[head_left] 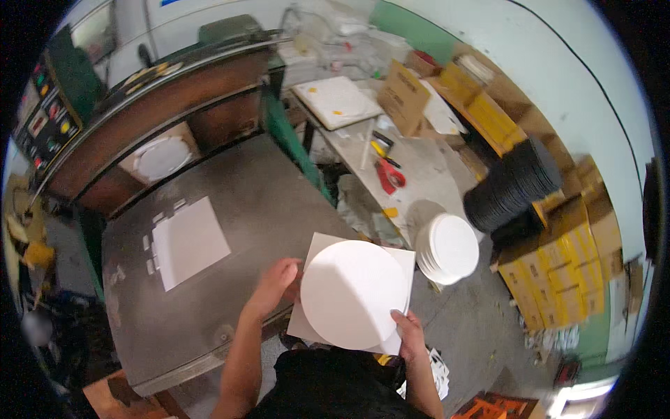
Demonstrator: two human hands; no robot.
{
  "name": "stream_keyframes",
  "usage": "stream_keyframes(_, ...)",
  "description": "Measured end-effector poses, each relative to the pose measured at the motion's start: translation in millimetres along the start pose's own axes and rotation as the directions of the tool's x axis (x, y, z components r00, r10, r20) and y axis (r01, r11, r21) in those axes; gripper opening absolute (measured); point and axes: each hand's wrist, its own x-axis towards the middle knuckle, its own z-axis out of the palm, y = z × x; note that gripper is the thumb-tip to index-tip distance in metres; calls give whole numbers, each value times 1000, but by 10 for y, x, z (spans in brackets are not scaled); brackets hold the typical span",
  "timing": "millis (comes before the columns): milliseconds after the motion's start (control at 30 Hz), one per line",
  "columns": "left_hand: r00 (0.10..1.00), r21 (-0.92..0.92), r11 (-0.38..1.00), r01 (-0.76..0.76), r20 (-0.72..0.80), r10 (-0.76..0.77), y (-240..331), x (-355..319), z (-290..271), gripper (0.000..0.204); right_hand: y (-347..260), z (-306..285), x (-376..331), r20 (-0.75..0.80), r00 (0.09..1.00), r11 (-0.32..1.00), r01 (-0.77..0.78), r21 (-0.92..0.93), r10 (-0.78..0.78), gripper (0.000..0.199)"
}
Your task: The person takes white paper sheets from a stack, places them into a large industrial press machine, and then removes the cut circular paper pieces and places them on a separate stack.
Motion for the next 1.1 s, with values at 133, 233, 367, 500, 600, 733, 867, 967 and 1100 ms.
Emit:
stream_keyframes(133,991,128,990,55,-128,-38,23,-390,665,45,-1,-231,-77,32,997,988,-68,140,64,27)
stream_keyframes(233,1000,154,988,11,5,-11,-209,-407,1036,43,97,-585,-86,15,999,993,-31,118,30,28)
stream_keyframes(367,976,306,943,-135,206,73,-574,-72,1633,43,194,-1584,-35,-44,995,995,-82,63,85,27)
stream_keyframes(500,976,47,998,50,210,-58,-730,800,2247,45,-10,-3034,-289,-263,956,979,82,-187,-130,33)
stream_keyframes(600,950,-192,977,91,310,-28,-862,1569,2829,47,-201,-3884,-591,-600,759,929,18,-369,-252,27)
stream_keyframes(733,946,-272,950,150,320,-57,-1099,2382,3575,43,-307,-4547,-957,-753,484,776,-211,-595,-445,28)
stream_keyframes(867,967,-187,972,140,236,-94,-1400,2710,3820,41,-101,-4915,-1155,-828,289,535,-651,-538,-481,27)
stream_keyframes(967,978,-105,989,108,190,-86,-1508,2717,3852,44,648,-5308,-1059,-872,343,460,-748,-478,-349,42)
stream_keyframes(1100,988,-121,981,148,50,-143,-1352,2642,3841,46,1784,-5836,-436,-840,514,449,-717,-533,-176,70)
